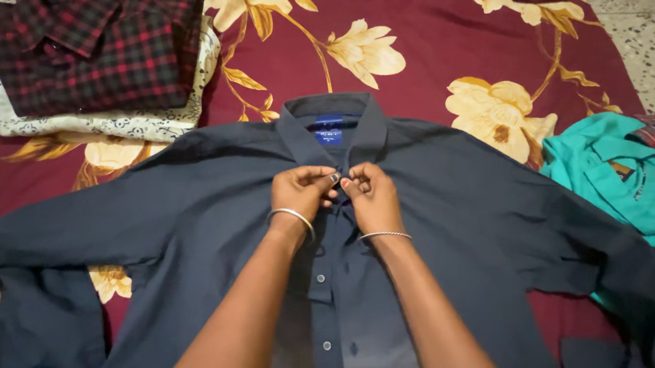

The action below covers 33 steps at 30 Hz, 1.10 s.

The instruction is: The person lays a dark blue long-sleeved shirt flat on a floral patterned surface. They proceed to button the shirt starting from the collar and working their way down to the bottom, smoothing the fabric with their hands as they go.

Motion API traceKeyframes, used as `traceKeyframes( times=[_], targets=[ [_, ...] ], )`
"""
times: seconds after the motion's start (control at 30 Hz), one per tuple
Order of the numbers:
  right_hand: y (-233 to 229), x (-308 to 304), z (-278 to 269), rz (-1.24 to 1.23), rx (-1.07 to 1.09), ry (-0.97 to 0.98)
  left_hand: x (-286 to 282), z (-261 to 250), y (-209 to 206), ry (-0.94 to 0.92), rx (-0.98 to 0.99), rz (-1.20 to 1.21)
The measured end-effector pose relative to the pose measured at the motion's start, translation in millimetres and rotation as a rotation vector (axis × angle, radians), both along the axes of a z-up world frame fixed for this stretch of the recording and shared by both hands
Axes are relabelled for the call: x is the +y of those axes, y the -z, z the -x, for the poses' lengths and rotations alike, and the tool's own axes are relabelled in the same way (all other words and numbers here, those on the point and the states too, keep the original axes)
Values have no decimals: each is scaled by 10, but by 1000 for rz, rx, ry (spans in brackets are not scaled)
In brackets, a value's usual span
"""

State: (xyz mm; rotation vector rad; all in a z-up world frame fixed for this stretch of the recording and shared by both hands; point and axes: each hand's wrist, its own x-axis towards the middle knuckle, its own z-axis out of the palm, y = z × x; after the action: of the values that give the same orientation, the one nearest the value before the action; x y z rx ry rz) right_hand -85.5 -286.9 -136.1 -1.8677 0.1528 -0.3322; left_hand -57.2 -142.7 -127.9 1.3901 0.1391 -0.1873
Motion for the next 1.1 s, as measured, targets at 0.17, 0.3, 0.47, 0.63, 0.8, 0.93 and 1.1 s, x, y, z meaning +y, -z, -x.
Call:
traceKeyframes(
  times=[0.17,0.3,0.47,0.63,0.8,0.93,1.1],
  targets=[
    [-2,-42,30,-134,76,-43,38,51,-76,17,10,-44],
    [5,-24,16,-175,49,-47,-14,38,-94,-33,64,-8],
    [35,-51,8,-123,33,-27,-44,58,-103,-83,152,18],
    [57,-63,2,-121,15,-54,-50,53,-81,-71,137,35],
    [-8,-98,20,-192,49,-108,-125,143,-70,-179,39,39],
    [-96,-72,57,-123,6,-103,-106,195,-60,-186,-33,51],
    [-142,-67,83,-96,13,-94,-69,198,-75,-161,-30,76]
  ],
)
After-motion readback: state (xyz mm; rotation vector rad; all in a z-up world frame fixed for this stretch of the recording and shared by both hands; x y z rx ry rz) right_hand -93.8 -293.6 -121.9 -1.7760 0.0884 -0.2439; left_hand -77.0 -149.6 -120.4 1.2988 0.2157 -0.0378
